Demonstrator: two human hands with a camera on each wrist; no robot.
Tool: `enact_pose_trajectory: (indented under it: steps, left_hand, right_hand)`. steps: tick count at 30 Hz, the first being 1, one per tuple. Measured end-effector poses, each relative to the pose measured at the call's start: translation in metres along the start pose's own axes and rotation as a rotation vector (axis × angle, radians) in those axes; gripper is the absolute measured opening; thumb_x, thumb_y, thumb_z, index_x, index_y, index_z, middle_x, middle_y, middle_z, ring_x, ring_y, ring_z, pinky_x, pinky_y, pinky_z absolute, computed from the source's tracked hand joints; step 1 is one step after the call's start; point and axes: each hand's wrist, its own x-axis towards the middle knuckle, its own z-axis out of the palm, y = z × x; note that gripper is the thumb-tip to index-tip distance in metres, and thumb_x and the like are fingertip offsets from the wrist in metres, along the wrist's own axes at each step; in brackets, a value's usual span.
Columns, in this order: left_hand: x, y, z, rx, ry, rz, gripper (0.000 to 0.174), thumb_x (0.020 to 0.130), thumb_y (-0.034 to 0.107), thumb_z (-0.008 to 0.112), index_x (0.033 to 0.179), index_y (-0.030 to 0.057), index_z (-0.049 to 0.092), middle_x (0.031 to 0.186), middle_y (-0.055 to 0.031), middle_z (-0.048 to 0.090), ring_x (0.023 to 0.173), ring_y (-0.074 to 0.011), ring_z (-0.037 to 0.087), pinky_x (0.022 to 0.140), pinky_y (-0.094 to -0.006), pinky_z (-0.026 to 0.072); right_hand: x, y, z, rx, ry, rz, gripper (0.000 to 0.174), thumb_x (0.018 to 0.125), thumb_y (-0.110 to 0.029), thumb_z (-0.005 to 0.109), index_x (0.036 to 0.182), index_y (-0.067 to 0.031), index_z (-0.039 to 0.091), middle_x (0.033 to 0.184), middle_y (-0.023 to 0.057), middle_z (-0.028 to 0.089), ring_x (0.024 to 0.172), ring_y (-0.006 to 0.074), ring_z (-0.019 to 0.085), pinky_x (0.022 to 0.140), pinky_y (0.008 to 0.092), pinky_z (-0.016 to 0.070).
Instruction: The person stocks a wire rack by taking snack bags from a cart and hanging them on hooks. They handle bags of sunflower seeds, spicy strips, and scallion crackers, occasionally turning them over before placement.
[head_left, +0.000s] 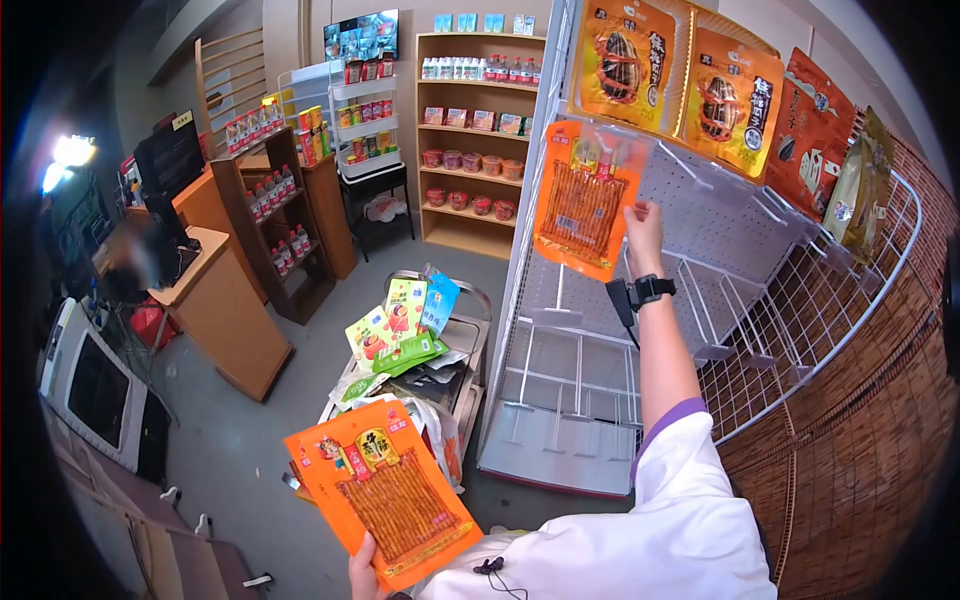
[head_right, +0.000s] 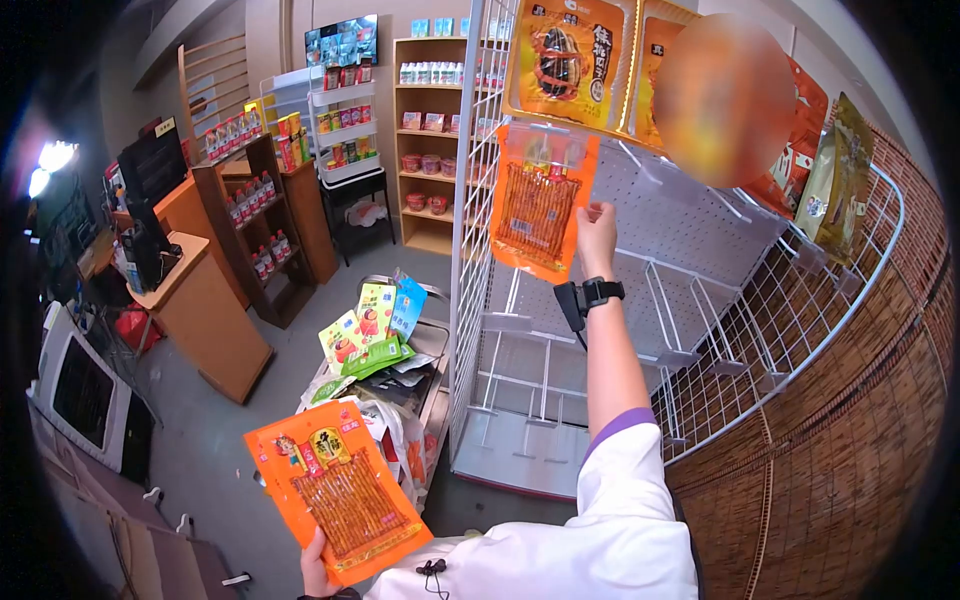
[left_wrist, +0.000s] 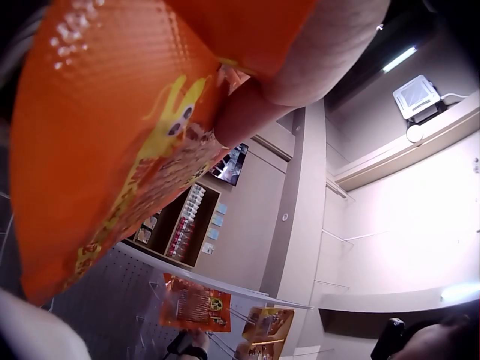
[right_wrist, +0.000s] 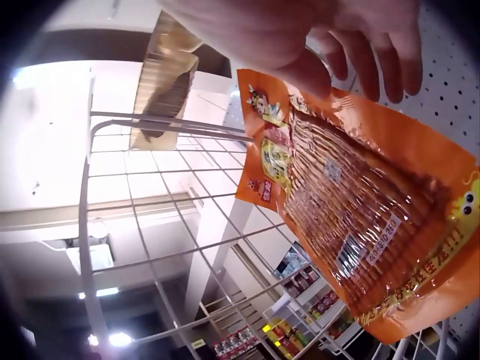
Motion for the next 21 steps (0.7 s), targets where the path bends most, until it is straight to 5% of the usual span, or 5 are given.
enact_pose_trajectory:
  steps: [6, 10, 13, 15, 21]
  left_hand:
    - [-0.007, 0.010, 0.051, 0.029, -0.099, 0.108, 0.043, 0.094, 0.023, 0.049, 0.132, 0.0042, 0.040, 0.127, -0.0135, 0.051, 0.114, -0.0318, 0.051, 0.095, -0.0472, 0.0435]
    - [-0.002, 0.017, 0.073, 0.066, -0.149, 0.129, 0.044, 0.092, 0.012, 0.052, 0.133, 0.0039, 0.039, 0.127, -0.0086, 0.051, 0.113, -0.0246, 0.052, 0.096, -0.0419, 0.0434]
    - [0.012, 0.016, 0.081, 0.158, -0.196, 0.203, 0.046, 0.089, 0.009, 0.058, 0.132, 0.0037, 0.041, 0.125, -0.0065, 0.052, 0.112, -0.0201, 0.053, 0.095, -0.0375, 0.0443]
    - [0.011, 0.020, 0.091, 0.180, -0.206, 0.188, 0.046, 0.089, 0.008, 0.057, 0.131, 0.0032, 0.041, 0.125, -0.0072, 0.052, 0.112, -0.0210, 0.053, 0.095, -0.0376, 0.0445]
    - [0.014, 0.017, 0.099, 0.255, -0.294, 0.103, 0.045, 0.089, 0.008, 0.057, 0.131, 0.0026, 0.041, 0.123, -0.0068, 0.053, 0.111, -0.0202, 0.054, 0.094, -0.0363, 0.0452]
  right_hand:
    - [-0.074, -0.054, -0.021, -0.306, 0.285, -0.530, 0.020, 0.086, -0.010, 0.058, 0.102, 0.0004, 0.053, 0.095, 0.0131, 0.062, 0.086, 0.0220, 0.060, 0.077, 0.0333, 0.0476]
    - [-0.193, -0.083, -0.024, 0.265, -0.521, -0.021, 0.013, 0.090, -0.007, 0.055, 0.102, -0.0015, 0.055, 0.090, 0.0049, 0.060, 0.081, 0.0111, 0.057, 0.071, 0.0239, 0.0467]
    - [-0.274, -0.067, -0.024, 0.476, -1.163, 0.291, 0.032, 0.092, -0.017, 0.056, 0.120, -0.0040, 0.047, 0.105, 0.0052, 0.058, 0.087, 0.0106, 0.059, 0.069, 0.0240, 0.0479]
    - [-0.321, -0.056, -0.025, 0.598, -1.200, 0.505, 0.044, 0.090, -0.019, 0.059, 0.128, -0.0040, 0.042, 0.119, 0.0058, 0.055, 0.109, 0.0150, 0.053, 0.092, 0.0286, 0.0426]
    - [-0.354, -0.063, -0.030, 0.674, -1.012, 0.706, 0.047, 0.087, -0.006, 0.061, 0.129, -0.0004, 0.042, 0.124, 0.0062, 0.054, 0.113, 0.0136, 0.050, 0.098, 0.0305, 0.0383]
